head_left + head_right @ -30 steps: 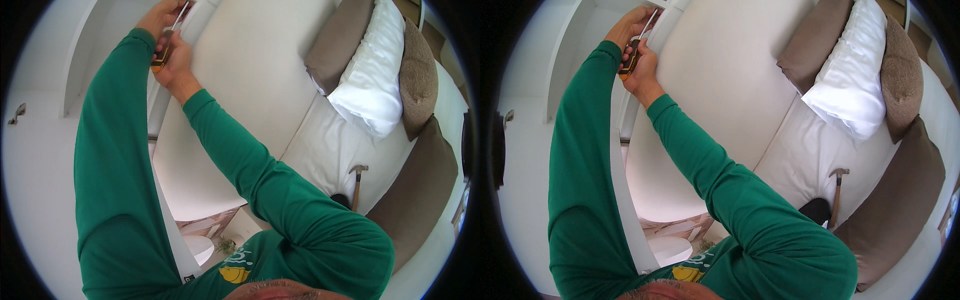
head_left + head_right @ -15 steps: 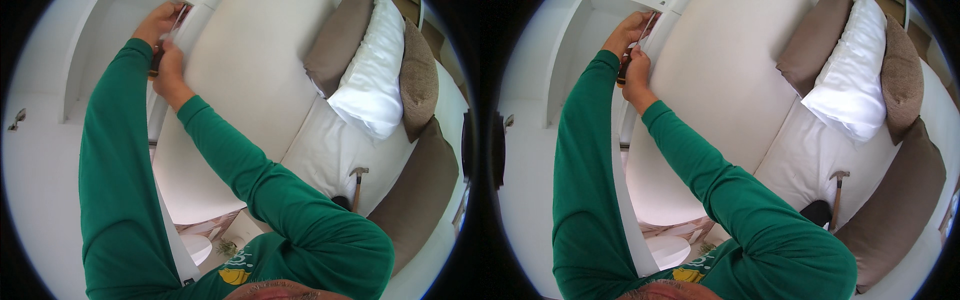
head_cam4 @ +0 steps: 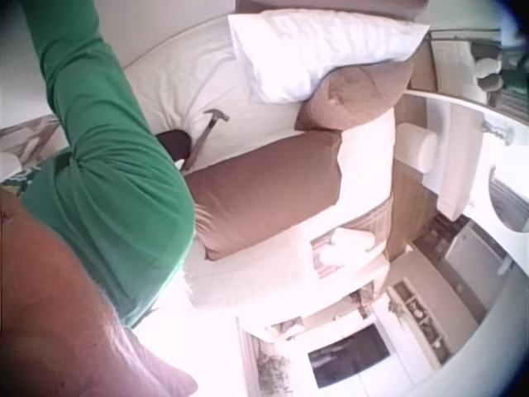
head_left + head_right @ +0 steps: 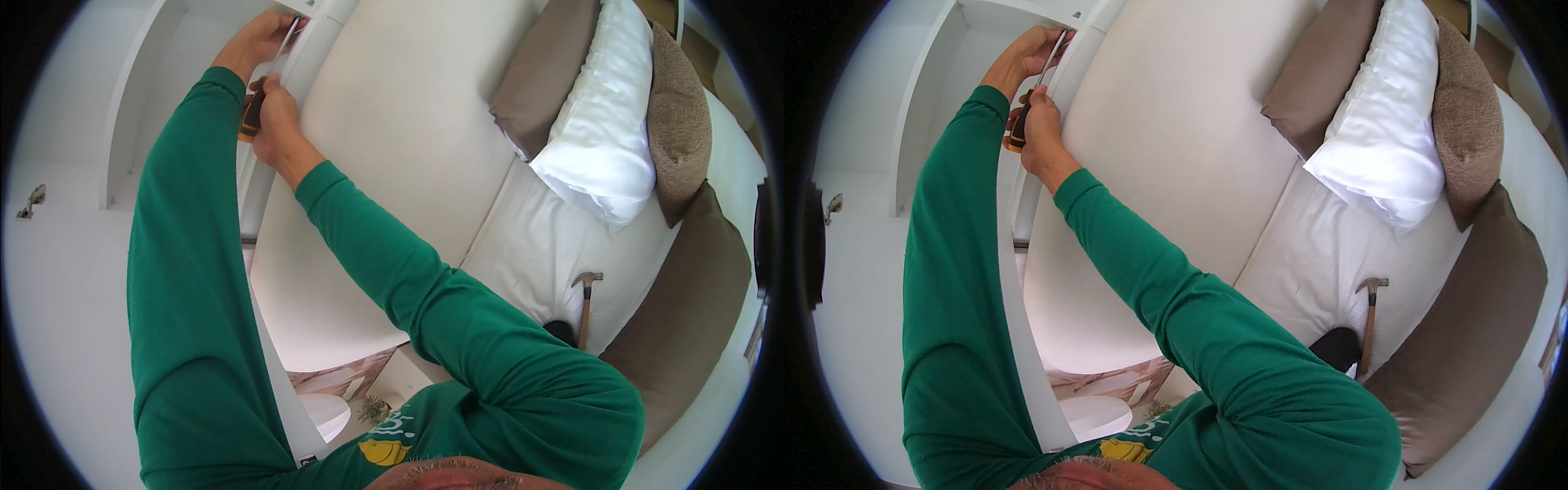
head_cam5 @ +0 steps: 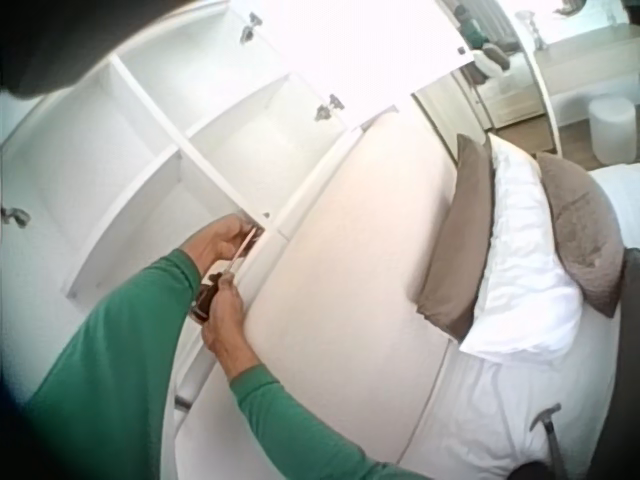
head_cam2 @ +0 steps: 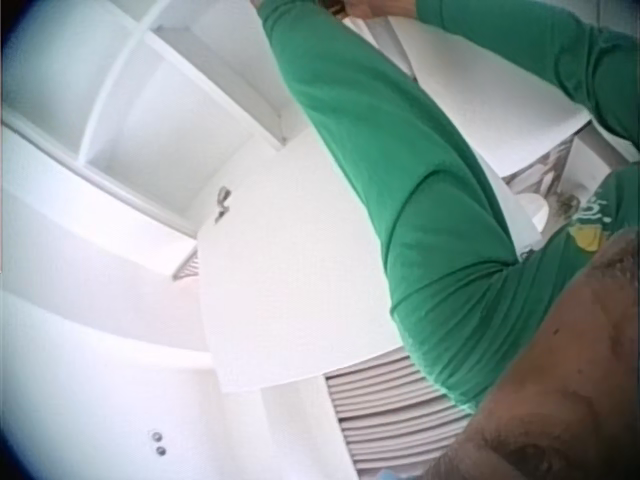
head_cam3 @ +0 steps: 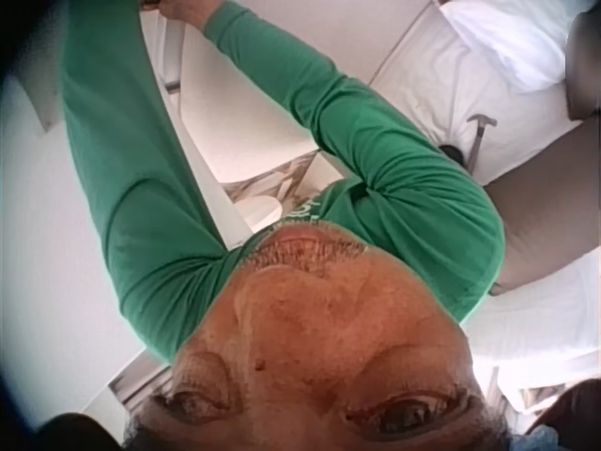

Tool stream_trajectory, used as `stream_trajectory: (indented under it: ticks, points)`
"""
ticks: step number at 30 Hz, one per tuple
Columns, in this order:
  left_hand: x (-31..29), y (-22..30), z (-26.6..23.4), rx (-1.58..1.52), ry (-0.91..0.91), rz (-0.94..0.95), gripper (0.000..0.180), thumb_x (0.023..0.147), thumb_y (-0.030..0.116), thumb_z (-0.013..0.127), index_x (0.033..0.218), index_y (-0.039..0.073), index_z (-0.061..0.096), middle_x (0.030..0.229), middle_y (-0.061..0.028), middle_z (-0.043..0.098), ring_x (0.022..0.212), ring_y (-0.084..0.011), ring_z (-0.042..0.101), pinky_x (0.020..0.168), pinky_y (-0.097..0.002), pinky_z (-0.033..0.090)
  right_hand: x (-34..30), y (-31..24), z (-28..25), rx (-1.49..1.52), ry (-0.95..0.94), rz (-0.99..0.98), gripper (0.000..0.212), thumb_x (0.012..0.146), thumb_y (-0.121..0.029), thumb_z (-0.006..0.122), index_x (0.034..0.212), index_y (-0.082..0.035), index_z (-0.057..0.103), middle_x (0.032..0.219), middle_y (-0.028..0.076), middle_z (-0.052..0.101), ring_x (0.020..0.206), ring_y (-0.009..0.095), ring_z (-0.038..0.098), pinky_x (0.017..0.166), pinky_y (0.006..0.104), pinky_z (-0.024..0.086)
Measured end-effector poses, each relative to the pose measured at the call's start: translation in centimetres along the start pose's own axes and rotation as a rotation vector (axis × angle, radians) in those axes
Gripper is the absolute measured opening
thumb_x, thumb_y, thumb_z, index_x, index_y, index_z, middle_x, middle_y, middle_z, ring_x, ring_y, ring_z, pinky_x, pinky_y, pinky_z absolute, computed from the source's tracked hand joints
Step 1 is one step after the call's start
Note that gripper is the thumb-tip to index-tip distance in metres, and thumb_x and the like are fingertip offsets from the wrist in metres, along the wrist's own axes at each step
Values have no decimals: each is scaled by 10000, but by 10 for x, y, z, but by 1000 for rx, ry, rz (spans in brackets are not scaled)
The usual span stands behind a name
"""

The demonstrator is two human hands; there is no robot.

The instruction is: The person is assembling a white wall-mounted shelf unit in a bedroom. They use a screwdriver to tighten screws into the back of the shelf and a hammer to tap the unit into place against the wall. The person works on multiple sections of the shelf, securing them to the wall.

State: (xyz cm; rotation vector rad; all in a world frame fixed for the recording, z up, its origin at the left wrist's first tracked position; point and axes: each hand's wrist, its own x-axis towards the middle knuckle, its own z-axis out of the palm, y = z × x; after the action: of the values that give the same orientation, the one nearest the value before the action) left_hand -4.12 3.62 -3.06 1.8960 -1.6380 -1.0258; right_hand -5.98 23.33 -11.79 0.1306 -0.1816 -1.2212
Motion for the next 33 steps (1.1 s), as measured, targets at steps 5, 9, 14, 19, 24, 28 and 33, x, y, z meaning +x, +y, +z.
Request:
stream_trajectory:
  ticks: [5, 9, 14, 19, 24, 28, 33]
  points:
    - [16, -7, -13, -43, -12, 36, 279, 1144, 255, 507, 1306, 100, 673, 1122, 7, 751, 994, -159, 654, 912, -363, 532, 5, 3, -4, 214, -109, 39, 503, 1153, -615, 377, 1065, -156, 564, 780, -30, 544, 666, 147, 539, 577, 355, 428]
    - [30, -13, -25, -25, -37, 6, 270, 1140, 244, 522, 1279, 70, 673, 1098, -18, 741, 988, -166, 667, 883, -359, 558, 4, 2, -6, 313, -151, 54, 498, 1140, -627, 418, 1065, -162, 579, 792, -38, 561, 657, 136, 538, 567, 345, 417]
    - [25, -13, -13, -136, 53, 8, 247, 1116, 161, 539, 1260, 0, 658, 1130, -100, 725, 1036, -210, 682, 970, -367, 563, 1, 2, -3, 214, -130, -46, 424, 1135, -556, 520, 1067, -143, 583, 828, 4, 594, 686, 168, 580, 599, 369, 483]
    - [12, -13, -10, -62, 49, 18, 256, 1138, 228, 565, 1246, 29, 684, 1122, -69, 733, 1044, -165, 689, 986, -305, 588, 7, 7, -1, 83, -29, -75, 348, 1154, -448, 547, 1074, -112, 582, 853, 29, 617, 703, 178, 605, 610, 362, 503]
    - [18, -19, -18, -66, 62, 66, 266, 1144, 220, 570, 1293, 31, 682, 1180, -66, 733, 1100, -158, 690, 1017, -297, 580, 18, 20, 13, -35, 92, -202, 344, 1170, -412, 504, 1046, -102, 585, 847, 31, 633, 689, 168, 599, 587, 362, 491]
    - [29, -17, -34, 6, -20, 35, 259, 1141, 205, 585, 1305, 29, 681, 1197, -73, 728, 1119, -167, 692, 1038, -304, 585, 19, 25, 18, -7, 81, -225, 403, 1166, -477, 483, 1032, -115, 597, 804, 1, 602, 660, 146, 574, 556, 346, 462]
    - [42, -11, -42, 48, -4, 75, 264, 1139, 197, 593, 1304, 10, 680, 1208, -88, 728, 1115, -178, 698, 1065, -305, 595, 13, 16, 3, 526, -291, -11, 470, 1152, -575, 445, 1034, -140, 581, 777, -27, 554, 662, 132, 552, 575, 337, 452]
